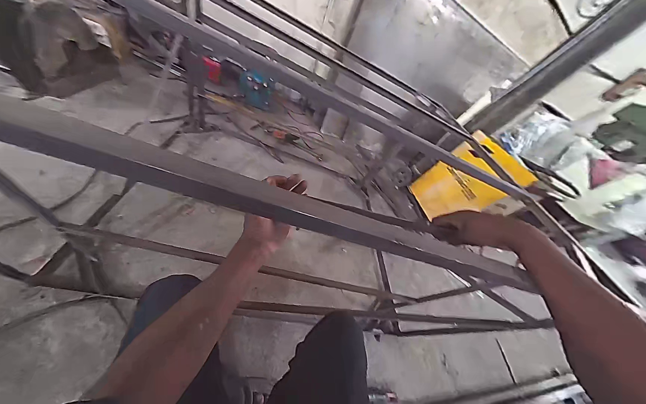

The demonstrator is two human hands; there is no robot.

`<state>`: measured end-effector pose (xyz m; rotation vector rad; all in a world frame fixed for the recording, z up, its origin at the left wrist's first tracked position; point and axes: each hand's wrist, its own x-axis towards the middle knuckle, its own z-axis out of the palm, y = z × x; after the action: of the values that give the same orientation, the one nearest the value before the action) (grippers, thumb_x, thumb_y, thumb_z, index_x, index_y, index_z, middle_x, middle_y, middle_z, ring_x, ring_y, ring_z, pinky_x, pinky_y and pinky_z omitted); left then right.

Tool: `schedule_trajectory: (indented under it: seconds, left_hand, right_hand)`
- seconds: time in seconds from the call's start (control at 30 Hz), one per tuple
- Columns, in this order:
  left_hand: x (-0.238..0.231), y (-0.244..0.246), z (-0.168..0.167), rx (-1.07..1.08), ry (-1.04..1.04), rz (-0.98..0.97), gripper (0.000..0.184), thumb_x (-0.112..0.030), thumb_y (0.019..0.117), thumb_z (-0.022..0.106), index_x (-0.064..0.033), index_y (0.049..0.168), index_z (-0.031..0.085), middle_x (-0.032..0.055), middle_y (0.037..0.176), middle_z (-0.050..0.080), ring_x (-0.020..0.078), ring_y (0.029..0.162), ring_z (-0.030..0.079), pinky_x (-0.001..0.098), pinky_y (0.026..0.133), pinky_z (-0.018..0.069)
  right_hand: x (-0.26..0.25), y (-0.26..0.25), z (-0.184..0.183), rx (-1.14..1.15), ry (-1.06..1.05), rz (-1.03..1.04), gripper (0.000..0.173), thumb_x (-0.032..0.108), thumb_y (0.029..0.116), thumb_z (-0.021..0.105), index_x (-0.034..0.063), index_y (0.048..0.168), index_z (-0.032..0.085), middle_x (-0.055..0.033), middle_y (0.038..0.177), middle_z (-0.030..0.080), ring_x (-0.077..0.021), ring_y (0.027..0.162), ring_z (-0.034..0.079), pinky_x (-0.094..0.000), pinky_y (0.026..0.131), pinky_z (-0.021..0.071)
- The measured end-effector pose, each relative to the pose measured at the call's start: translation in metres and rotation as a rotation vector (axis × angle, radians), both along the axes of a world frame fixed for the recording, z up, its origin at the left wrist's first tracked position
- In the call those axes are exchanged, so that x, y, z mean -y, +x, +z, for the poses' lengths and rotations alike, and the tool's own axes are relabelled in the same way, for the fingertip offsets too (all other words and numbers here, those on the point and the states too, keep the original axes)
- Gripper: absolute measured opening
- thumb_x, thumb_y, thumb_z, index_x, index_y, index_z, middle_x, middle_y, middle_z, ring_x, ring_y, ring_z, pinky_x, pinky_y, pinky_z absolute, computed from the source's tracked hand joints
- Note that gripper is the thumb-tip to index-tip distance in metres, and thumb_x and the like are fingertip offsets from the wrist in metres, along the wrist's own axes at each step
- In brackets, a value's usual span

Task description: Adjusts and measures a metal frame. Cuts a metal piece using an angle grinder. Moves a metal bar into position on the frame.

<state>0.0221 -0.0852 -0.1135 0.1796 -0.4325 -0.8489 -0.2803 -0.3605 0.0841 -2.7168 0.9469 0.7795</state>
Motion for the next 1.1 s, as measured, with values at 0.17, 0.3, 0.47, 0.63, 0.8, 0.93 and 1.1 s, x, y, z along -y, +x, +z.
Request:
schedule_trajectory:
  seconds: [0.17, 0.3, 0.47, 0.63, 0.8, 0.93, 1.1]
  left_hand:
    - [0.030, -0.021, 0.007, 0.097, 0.061, -0.131, 0.051, -0.047, 0.1094, 0.040, -0.0038, 0.111, 0.067, 0.0146, 0.114, 0.073, 0.0293, 0.116, 0.068, 0.0480, 0.104, 0.0542]
    - [0.030, -0.020, 0.008, -0.016, 0.060, -0.099, 0.031, -0.031, 0.1100, 0.046, -0.0053, 0.111, 0.062, 0.0157, 0.106, 0.073, 0.0335, 0.110, 0.070, 0.0533, 0.101, 0.0553]
    - [0.028, -0.018, 0.000, 0.009, -0.020, -0.155, 0.028, -0.027, 0.1112, 0.040, -0.0106, 0.109, 0.062, 0.0158, 0.108, 0.072, 0.0361, 0.113, 0.068, 0.0550, 0.102, 0.0546]
    - [0.030, -0.011, -0.013, 0.116, -0.052, -0.123, 0.041, -0.033, 0.1125, 0.024, -0.0146, 0.117, 0.061, 0.0148, 0.117, 0.070, 0.0342, 0.119, 0.065, 0.0538, 0.105, 0.0525]
    - [0.039, -0.010, -0.034, 0.092, 0.047, 0.007, 0.034, -0.026, 0.1107, 0.032, -0.0096, 0.131, 0.054, 0.0150, 0.127, 0.064, 0.0294, 0.122, 0.061, 0.0544, 0.107, 0.0496]
    - [0.034, -0.016, -0.036, 0.055, 0.101, 0.017, 0.018, -0.019, 0.1061, 0.046, -0.0122, 0.117, 0.059, 0.0107, 0.112, 0.069, 0.0270, 0.112, 0.067, 0.0530, 0.103, 0.0535]
    - [0.029, -0.017, -0.043, 0.111, 0.162, -0.004, 0.017, -0.015, 0.1054, 0.044, -0.0141, 0.116, 0.058, 0.0084, 0.111, 0.069, 0.0251, 0.108, 0.067, 0.0515, 0.101, 0.0546]
  right_hand:
    - [0.009, -0.014, -0.006, 0.001, 0.024, 0.078, 0.018, 0.011, 0.0940, 0.074, 0.0136, 0.111, 0.072, -0.0087, 0.097, 0.072, -0.0245, 0.087, 0.068, -0.0523, 0.082, 0.0550]
    - [-0.016, -0.013, 0.015, 0.202, -0.013, -0.005, 0.027, 0.011, 0.0928, 0.074, 0.0105, 0.120, 0.071, -0.0114, 0.106, 0.073, -0.0266, 0.096, 0.069, -0.0545, 0.088, 0.0550]
    - [-0.164, -0.012, -0.006, 1.300, -0.622, 0.101, 0.024, 0.017, 0.1022, 0.060, -0.0031, 0.115, 0.064, -0.0107, 0.106, 0.069, -0.0119, 0.092, 0.069, -0.0323, 0.085, 0.0598]
    - [-0.260, 0.047, -0.134, 1.727, -0.448, 0.029, 0.016, 0.015, 0.0967, 0.065, 0.0001, 0.099, 0.071, -0.0038, 0.082, 0.067, -0.0083, 0.068, 0.062, -0.0252, 0.059, 0.0562]
    - [-0.201, 0.043, -0.164, 1.659, 0.435, -0.854, 0.028, 0.030, 0.1113, 0.041, 0.0079, 0.121, 0.054, -0.0091, 0.095, 0.072, -0.0135, 0.059, 0.065, -0.0247, 0.045, 0.0525]
    - [-0.147, 0.048, -0.167, 1.852, 0.790, -1.097, 0.051, 0.053, 0.1093, 0.021, 0.0164, 0.110, 0.057, -0.0063, 0.084, 0.069, -0.0139, 0.056, 0.060, -0.0246, 0.044, 0.0472]
    - [-0.133, 0.062, -0.197, 2.080, 0.923, -1.071, 0.025, 0.037, 0.1098, 0.038, 0.0179, 0.107, 0.054, -0.0008, 0.080, 0.060, -0.0093, 0.054, 0.053, -0.0233, 0.047, 0.0471]
